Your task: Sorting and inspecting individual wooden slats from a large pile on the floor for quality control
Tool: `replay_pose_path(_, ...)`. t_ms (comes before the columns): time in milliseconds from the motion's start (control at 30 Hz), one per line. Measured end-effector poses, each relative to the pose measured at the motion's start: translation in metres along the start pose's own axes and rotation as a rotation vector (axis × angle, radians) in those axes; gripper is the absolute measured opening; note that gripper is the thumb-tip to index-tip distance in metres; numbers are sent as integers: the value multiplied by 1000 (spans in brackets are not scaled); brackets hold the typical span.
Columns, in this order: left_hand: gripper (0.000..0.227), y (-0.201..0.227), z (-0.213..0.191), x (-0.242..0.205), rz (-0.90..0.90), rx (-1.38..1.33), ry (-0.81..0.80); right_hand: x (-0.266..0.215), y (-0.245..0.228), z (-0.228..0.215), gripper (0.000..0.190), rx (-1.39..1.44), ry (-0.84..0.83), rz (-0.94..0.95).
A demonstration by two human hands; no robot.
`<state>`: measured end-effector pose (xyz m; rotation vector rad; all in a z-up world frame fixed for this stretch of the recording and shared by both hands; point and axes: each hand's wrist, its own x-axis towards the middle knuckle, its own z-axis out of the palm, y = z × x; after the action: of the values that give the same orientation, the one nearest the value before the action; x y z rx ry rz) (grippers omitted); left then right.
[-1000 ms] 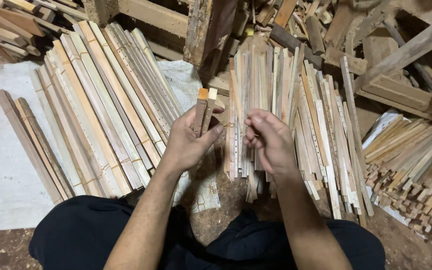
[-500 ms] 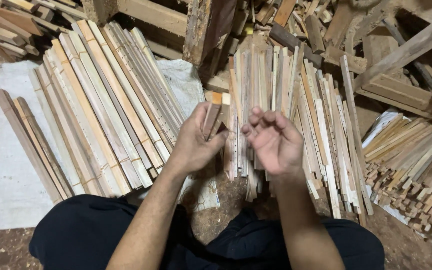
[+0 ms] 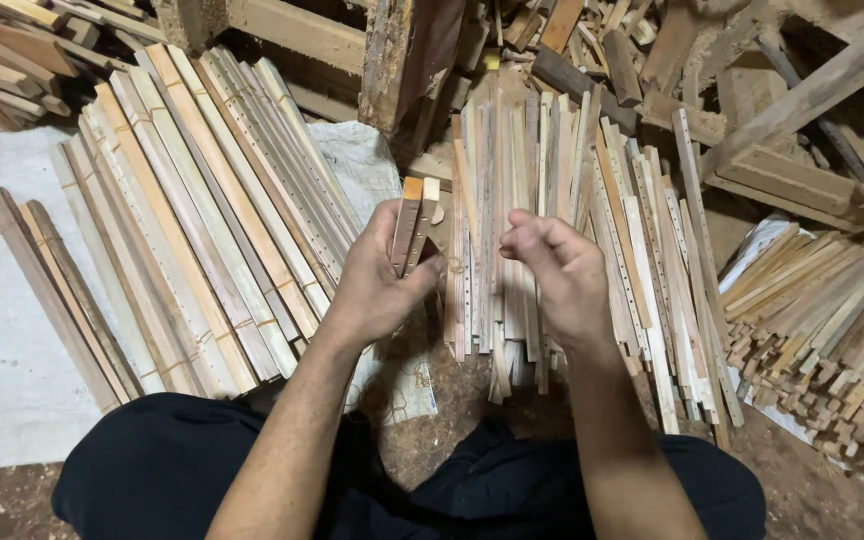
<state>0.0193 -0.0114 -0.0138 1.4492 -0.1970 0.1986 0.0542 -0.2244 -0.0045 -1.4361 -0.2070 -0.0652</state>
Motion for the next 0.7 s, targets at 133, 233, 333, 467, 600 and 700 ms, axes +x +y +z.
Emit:
replay_pose_path(133, 56, -7, 7, 0, 29, 27, -6, -4, -6, 8, 41, -382, -299, -201)
replay_pose_path(233, 56, -5, 9, 2, 71, 73, -8, 0, 3, 7, 24, -494, -381, -305)
replay_pose_path(333, 55, -11, 11, -2, 78, 80, -18, -2, 31, -7, 11, -477, -279, -294)
replay_pose_path(467, 53, -8, 17, 1, 89, 4, -41, 0, 16, 0, 16, 118, -50, -12)
replay_pose_path(600, 49, -12, 14, 2, 108, 14, -56, -4, -2, -5, 26, 526, -150, 103)
replay_pose_path(700, 23, -30, 15, -5, 37, 20, -75, -8, -11, -12, 34, 651, -257, 202)
